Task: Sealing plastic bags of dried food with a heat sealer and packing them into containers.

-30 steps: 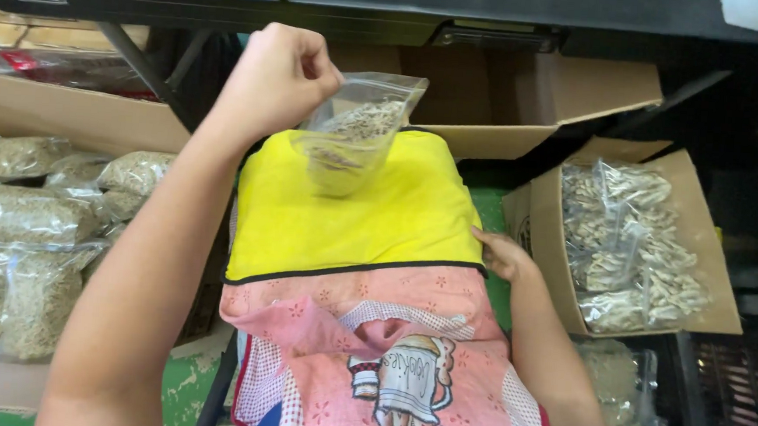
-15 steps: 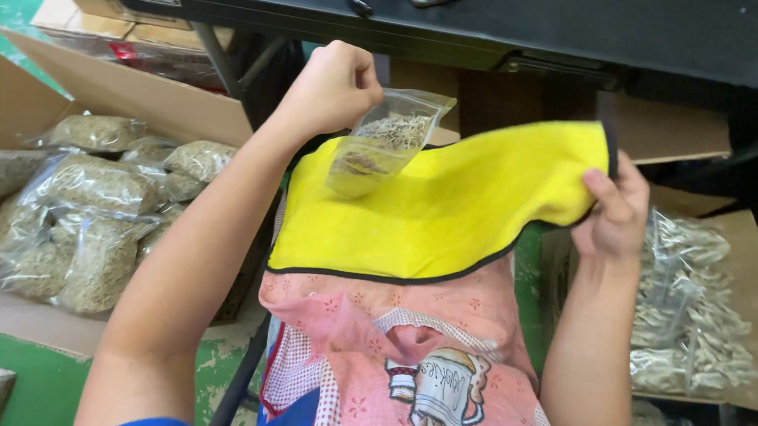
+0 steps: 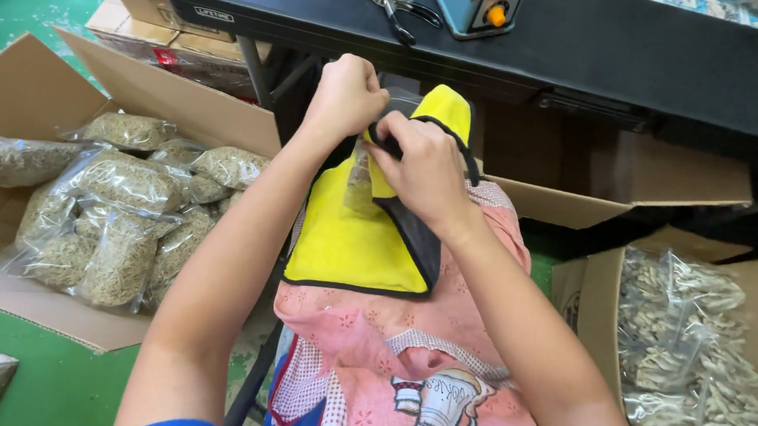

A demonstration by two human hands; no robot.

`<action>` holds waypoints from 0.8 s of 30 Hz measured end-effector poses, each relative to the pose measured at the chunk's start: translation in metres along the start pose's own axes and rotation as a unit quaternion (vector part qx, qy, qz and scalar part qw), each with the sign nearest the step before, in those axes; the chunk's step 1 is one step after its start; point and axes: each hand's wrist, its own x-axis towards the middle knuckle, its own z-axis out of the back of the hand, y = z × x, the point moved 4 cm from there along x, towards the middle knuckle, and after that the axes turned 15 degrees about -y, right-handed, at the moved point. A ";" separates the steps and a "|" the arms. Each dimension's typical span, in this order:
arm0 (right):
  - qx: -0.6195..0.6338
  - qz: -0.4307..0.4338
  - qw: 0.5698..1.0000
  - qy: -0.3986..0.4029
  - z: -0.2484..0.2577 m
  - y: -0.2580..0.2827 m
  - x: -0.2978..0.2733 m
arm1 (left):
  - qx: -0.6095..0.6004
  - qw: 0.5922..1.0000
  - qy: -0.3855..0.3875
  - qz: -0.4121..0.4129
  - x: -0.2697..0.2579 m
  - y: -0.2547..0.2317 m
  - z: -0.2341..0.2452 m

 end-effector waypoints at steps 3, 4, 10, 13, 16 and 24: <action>0.024 -0.012 1.000 0.001 -0.008 -0.013 0.009 | -0.047 0.999 -0.015 -0.019 -0.012 -0.003 0.018; 0.022 -0.012 1.000 0.001 -0.007 -0.018 0.010 | -0.048 0.999 -0.015 -0.020 -0.028 0.000 0.024; 0.041 -0.065 0.996 0.046 0.005 -0.022 0.027 | -0.240 0.971 -0.001 -0.008 -0.072 0.016 0.025; -0.016 -0.026 0.990 0.138 0.005 -0.017 0.036 | -0.213 0.974 -0.070 -0.041 -0.069 0.024 0.015; -0.037 0.018 0.985 0.170 0.011 -0.017 0.040 | -0.183 0.976 -0.087 -0.073 -0.068 0.027 0.009; -0.009 -0.012 0.982 0.188 0.037 -0.026 0.041 | -0.211 0.972 -0.103 -0.018 -0.057 0.041 0.020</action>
